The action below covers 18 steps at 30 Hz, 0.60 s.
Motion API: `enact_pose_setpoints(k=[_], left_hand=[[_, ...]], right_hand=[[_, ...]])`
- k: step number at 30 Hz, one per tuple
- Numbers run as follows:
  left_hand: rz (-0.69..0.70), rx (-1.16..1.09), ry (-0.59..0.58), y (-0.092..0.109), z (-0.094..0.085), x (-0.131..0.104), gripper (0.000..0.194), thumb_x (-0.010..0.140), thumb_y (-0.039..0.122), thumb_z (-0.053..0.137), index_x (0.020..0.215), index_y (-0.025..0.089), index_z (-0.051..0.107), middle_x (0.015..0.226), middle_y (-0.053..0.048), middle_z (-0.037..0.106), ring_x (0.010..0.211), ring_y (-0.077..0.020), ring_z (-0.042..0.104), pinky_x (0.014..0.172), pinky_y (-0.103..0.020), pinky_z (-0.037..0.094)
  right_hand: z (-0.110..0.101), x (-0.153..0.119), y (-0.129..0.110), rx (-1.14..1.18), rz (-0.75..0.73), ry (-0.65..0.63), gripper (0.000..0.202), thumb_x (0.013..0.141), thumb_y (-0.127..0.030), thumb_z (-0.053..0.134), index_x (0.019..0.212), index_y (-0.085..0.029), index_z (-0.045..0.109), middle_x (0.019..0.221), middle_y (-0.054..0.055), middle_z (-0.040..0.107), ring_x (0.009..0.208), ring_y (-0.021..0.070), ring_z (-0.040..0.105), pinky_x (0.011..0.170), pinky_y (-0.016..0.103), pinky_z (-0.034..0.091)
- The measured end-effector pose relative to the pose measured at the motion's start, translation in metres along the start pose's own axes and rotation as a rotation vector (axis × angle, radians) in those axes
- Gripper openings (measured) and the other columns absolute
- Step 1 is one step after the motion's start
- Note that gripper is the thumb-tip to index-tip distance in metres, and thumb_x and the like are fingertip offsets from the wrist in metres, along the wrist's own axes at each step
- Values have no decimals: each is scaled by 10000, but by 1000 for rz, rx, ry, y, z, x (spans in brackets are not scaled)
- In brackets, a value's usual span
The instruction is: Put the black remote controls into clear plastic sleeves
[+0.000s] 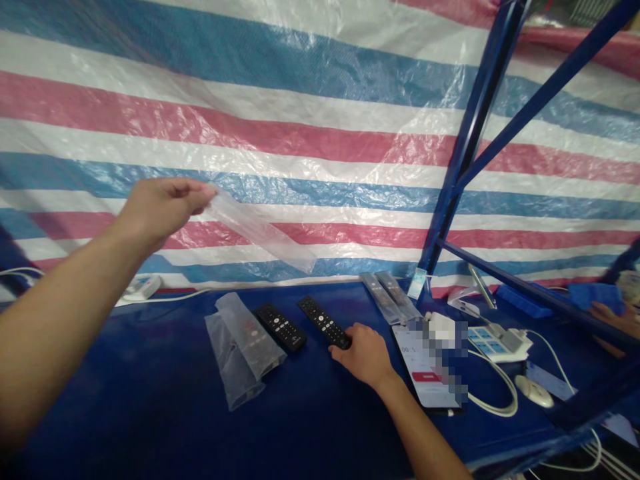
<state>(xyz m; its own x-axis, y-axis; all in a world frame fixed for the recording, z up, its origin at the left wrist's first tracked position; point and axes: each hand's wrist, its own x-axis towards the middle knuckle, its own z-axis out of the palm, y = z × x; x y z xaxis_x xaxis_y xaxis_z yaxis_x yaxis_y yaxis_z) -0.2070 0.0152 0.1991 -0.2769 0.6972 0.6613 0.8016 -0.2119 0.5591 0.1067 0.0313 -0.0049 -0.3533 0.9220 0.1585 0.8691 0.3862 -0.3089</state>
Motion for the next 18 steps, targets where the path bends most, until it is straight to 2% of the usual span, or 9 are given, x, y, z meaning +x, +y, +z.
enact_pose_setpoints(k=[1, 3, 7, 10, 13, 15, 18], left_hand=[[-129, -60, -10, -17, 4, -4, 253, 813, 399, 557, 891, 176, 646, 729, 25, 625, 733, -147, 535, 732, -305, 449], [-280, -177, -144, -49, 20, -19, 218, 760, 391, 592, 758, 178, 642, 681, 13, 619, 697, -147, 552, 696, -288, 456], [-338, -167, -307, -95, 57, -58, 281, 685, 438, 594, 728, 168, 661, 627, -5, 630, 619, -158, 568, 637, -287, 468], [-284, -58, -385, -116, 72, -75, 332, 709, 474, 516, 726, 177, 662, 634, -23, 656, 651, -193, 601, 626, -298, 482], [-242, 38, -373, -126, 76, -81, 291, 694, 432, 506, 692, 180, 652, 690, -63, 683, 739, -260, 629, 728, -371, 500], [-188, 126, -307, -128, 72, -87, 291, 698, 412, 503, 745, 169, 657, 813, -112, 697, 870, -320, 622, 861, -448, 463], [27, 336, -162, -129, 59, -106, 367, 801, 429, 436, 923, 159, 653, 998, -151, 671, 1033, -352, 564, 959, -490, 401]], right_hand=[[0, 1, -1, -21, 13, 1, 267, 778, -462, 629, 732, -200, 662, 826, 39, 662, 735, 174, 614, 596, 265, 332], [1, 4, -3, -52, 41, 4, 274, 781, -469, 623, 764, -200, 674, 861, 49, 668, 769, 187, 627, 615, 270, 350], [7, 11, -13, -87, 54, 8, 284, 784, -476, 629, 806, -199, 690, 907, 57, 668, 790, 190, 640, 642, 273, 382], [13, 19, -23, -93, 21, -3, 305, 780, -498, 639, 817, -201, 696, 924, 58, 667, 794, 189, 645, 653, 269, 402], [14, 27, -31, -73, -42, -18, 383, 816, -565, 584, 874, -206, 703, 936, 61, 666, 820, 190, 649, 674, 262, 420], [9, 33, -29, -66, -49, 18, 440, 865, -590, 503, 963, -207, 696, 973, 71, 666, 853, 194, 652, 705, 266, 433], [-9, 43, -10, -176, 90, 131, 456, 926, -531, 420, 1048, -173, 675, 1071, 123, 651, 914, 231, 656, 756, 305, 449]])
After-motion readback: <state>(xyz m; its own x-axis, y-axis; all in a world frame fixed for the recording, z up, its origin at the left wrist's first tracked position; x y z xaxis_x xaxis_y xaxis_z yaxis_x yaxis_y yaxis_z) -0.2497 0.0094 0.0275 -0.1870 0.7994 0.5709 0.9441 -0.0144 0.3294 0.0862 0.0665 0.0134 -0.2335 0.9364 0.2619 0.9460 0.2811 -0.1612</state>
